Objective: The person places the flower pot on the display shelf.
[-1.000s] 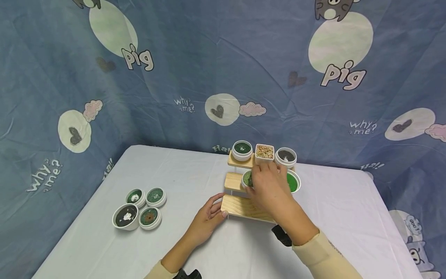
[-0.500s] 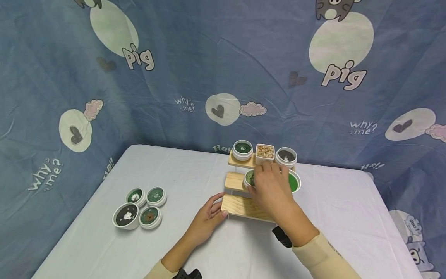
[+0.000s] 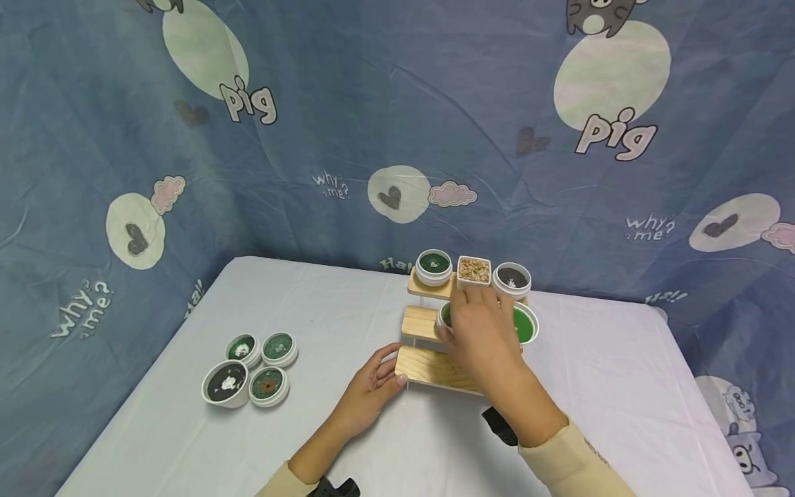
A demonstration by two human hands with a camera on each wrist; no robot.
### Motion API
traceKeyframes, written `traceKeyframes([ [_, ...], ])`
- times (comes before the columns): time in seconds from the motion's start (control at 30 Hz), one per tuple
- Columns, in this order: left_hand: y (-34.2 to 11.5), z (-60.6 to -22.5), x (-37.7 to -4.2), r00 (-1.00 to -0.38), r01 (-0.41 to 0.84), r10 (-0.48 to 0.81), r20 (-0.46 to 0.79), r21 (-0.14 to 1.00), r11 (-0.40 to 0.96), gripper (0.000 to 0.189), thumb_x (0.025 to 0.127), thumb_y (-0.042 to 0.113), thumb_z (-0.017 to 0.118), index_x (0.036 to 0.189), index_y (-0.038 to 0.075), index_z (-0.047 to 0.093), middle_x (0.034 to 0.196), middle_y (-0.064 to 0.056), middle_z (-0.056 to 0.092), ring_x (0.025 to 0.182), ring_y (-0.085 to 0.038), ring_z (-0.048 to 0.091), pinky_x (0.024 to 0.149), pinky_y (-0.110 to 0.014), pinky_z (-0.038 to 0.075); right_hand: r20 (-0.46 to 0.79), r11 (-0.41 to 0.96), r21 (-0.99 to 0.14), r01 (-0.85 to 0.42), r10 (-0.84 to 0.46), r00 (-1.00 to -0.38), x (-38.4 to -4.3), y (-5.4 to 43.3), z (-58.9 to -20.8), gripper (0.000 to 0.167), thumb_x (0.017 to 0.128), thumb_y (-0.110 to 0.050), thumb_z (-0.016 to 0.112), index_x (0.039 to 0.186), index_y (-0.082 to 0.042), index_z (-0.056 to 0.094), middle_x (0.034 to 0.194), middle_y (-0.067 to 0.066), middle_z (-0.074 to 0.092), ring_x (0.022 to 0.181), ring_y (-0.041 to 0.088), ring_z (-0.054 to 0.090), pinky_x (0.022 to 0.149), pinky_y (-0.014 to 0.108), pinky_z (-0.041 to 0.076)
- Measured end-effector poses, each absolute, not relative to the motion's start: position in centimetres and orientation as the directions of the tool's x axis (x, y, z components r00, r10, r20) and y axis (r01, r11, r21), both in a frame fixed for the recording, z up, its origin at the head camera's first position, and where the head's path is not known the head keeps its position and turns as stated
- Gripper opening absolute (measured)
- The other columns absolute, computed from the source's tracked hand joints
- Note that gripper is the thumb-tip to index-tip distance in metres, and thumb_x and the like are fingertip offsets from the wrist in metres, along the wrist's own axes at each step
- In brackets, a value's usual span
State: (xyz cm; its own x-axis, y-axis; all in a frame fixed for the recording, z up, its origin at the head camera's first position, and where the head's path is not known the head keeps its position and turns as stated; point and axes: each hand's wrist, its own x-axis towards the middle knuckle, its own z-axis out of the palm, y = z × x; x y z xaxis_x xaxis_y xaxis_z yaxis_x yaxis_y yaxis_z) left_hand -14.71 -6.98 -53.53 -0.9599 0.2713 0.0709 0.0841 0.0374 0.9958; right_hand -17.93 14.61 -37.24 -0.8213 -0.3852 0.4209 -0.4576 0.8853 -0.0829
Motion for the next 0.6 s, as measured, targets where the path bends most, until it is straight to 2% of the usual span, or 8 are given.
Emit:
traceKeyframes([
  [0.1,-7.0,-53.5,-14.7,-0.96,0.086,0.272,0.07,0.995,0.047,0.06,0.105,0.019,0.067,0.159,0.014,0.041,0.147,-0.016,0.059,0.131,-0.023,0.061,0.105,-0.028,0.051,0.449,0.844,-0.103,-0.526,-0.432,-0.782,-17.8,13.7,-37.0,0.039,0.084,-0.023,0.088,0.105,0.002,0.067,0.1,0.016,0.065,0.101,0.04,0.061,0.085,0.055,0.047],
  [0.17,-7.1,-53.4,-14.7,-0.96,0.082,0.273,0.064,0.995,0.056,0.06,0.105,0.02,0.067,0.159,0.015,0.041,0.148,-0.015,0.059,0.131,-0.022,0.061,0.105,-0.028,0.051,0.443,0.806,-0.142,-0.574,-0.467,-0.765,-17.7,12.9,-36.9,0.036,0.085,-0.021,0.087,0.106,0.001,0.067,0.101,0.014,0.065,0.099,0.038,0.062,0.086,0.054,0.05],
  [0.37,-7.2,-53.5,-14.6,-0.964,0.078,0.261,0.05,0.992,0.096,0.059,0.105,0.02,0.066,0.158,0.014,0.042,0.144,-0.013,0.062,0.13,-0.023,0.063,0.103,-0.03,0.054,0.329,0.704,-0.295,-0.646,-0.56,-0.76,-17.6,9.3,-37.6,0.053,0.089,-0.024,0.085,0.129,0.004,0.064,0.123,0.016,0.068,0.114,0.035,0.065,0.095,0.051,0.056],
  [0.53,-7.5,-53.6,-14.4,-0.973,0.105,0.225,0.051,0.967,0.234,0.051,0.106,0.033,0.064,0.149,0.009,0.053,0.137,-0.005,0.067,0.128,-0.023,0.063,0.104,-0.038,0.054,0.159,0.675,-0.361,-0.644,-0.636,-0.755,-18.3,5.2,-38.2,0.059,0.095,-0.03,0.08,0.14,0.002,0.06,0.136,0.016,0.064,0.123,0.032,0.063,0.102,0.046,0.054],
  [0.6,-7.5,-53.7,-14.4,-0.977,0.089,0.214,0.027,0.954,0.285,0.052,0.106,0.04,0.062,0.145,0.007,0.056,0.139,-0.004,0.065,0.13,-0.024,0.06,0.107,-0.044,0.051,0.102,0.667,-0.369,-0.648,-0.663,-0.741,-18.6,3.7,-38.5,0.06,0.097,-0.031,0.078,0.144,0.0,0.058,0.14,0.015,0.062,0.126,0.031,0.062,0.103,0.044,0.053],
])
